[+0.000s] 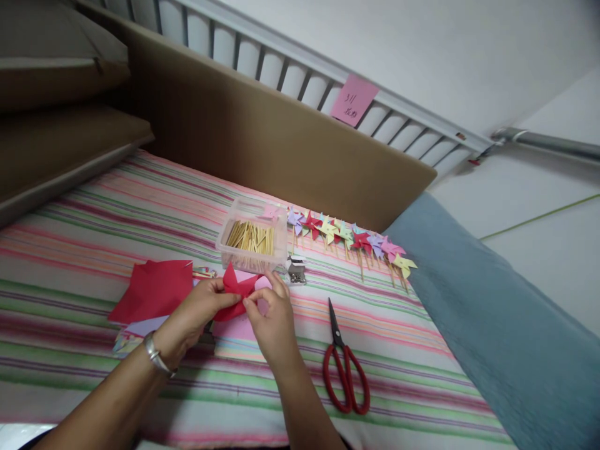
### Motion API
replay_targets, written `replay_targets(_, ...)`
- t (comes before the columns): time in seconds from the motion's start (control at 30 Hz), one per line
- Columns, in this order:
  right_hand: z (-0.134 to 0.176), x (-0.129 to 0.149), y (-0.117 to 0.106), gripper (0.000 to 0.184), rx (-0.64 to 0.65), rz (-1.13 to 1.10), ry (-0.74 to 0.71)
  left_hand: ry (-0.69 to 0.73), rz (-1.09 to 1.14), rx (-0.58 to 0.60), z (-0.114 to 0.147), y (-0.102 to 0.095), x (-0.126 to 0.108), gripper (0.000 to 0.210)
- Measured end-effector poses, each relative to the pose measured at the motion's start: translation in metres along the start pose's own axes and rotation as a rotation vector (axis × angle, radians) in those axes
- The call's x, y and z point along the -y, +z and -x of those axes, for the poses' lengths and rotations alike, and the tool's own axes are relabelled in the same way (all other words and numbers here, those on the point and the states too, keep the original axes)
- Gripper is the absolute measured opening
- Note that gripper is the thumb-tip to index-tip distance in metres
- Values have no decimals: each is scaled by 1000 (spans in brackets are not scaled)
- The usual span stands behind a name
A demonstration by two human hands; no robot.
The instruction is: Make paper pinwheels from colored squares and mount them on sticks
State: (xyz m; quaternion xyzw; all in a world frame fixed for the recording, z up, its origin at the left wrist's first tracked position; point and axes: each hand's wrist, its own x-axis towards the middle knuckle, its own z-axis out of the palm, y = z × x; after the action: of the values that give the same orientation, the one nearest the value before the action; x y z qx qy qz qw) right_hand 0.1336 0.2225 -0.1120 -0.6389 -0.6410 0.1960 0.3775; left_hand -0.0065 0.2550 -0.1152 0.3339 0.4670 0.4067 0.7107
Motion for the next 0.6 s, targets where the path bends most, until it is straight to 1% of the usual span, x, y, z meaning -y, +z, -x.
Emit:
replay_targets(0.1,-1,-2,3,10,-25,12,-11,15,-17,9,-2,-1,2,22)
replay_targets(0.23,-1,-2,3,11,-27,24,-19,64,-66,-21,-5,1,4,21)
replay_targets(0.37,-2,3,-12,10,-49,19,-1,97,-147,-29,-4,1,2,15)
replay_targets(0.43,-3,6,-22,20,-51,9,-35,86,-210,7,-3,0,1,9)
replay_targets(0.53,-1,9,-33,35,51,-15,-84,109,-308,102,-1,1,3,1)
replay_targets(0.6,1,8,-35,40,137,-21,-81,123,-362,173,0,4,4,4)
